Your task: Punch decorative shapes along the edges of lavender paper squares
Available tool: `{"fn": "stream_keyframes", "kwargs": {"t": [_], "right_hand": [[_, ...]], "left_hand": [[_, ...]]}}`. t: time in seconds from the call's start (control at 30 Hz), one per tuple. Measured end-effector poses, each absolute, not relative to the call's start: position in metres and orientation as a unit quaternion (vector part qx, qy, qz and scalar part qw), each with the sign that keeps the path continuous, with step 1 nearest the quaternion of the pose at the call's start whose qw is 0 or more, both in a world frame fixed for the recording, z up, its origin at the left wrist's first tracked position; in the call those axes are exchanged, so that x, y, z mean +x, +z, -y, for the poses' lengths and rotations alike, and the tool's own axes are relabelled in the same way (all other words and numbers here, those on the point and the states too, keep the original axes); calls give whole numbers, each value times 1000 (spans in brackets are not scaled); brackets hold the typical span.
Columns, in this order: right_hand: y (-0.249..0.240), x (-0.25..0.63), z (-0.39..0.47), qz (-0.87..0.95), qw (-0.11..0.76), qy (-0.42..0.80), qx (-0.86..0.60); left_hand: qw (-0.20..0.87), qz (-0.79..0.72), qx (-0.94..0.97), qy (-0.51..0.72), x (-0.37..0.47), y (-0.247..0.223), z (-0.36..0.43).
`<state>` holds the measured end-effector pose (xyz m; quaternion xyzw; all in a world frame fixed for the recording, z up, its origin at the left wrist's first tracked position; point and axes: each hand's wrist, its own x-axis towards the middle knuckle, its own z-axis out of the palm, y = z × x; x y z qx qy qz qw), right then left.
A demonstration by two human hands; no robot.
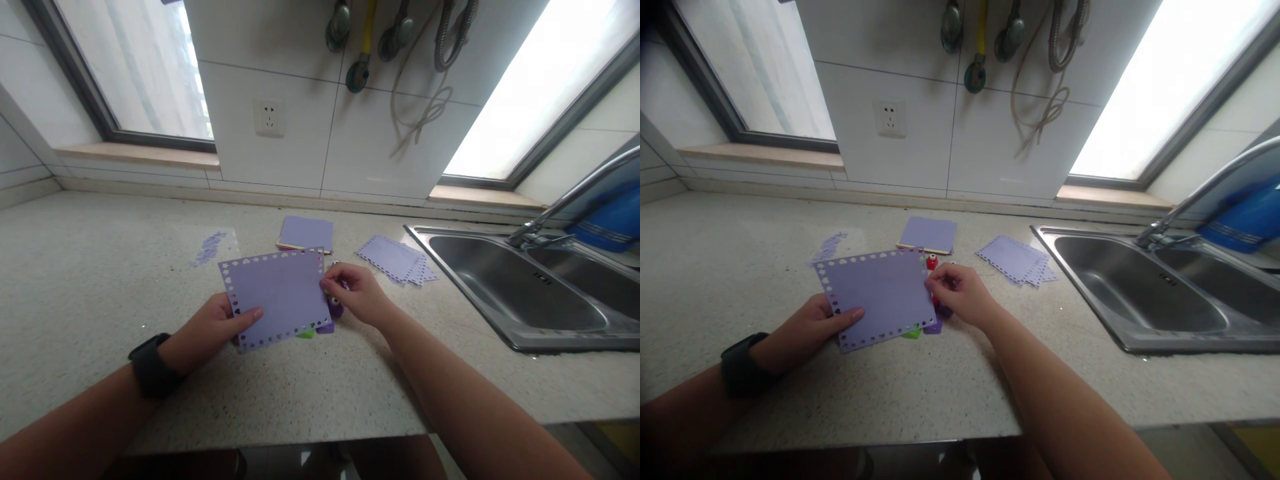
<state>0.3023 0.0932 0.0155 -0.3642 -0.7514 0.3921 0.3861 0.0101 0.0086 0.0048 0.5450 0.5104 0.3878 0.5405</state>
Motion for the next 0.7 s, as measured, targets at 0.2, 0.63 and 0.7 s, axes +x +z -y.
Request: {"fn": "stream_keyframes", "kwargs": {"t": [0.2, 0.63, 0.7], "right_hand": [[14, 301, -93, 737, 387, 412, -370], [16, 300, -94, 744, 367, 407, -382], [17, 300, -94, 748, 366, 405, -378]], "left_hand": [[545, -505, 551, 379, 11, 2, -9], [544, -496, 561, 379, 14, 9, -10], [545, -494, 562, 378, 13, 8, -10]]}}
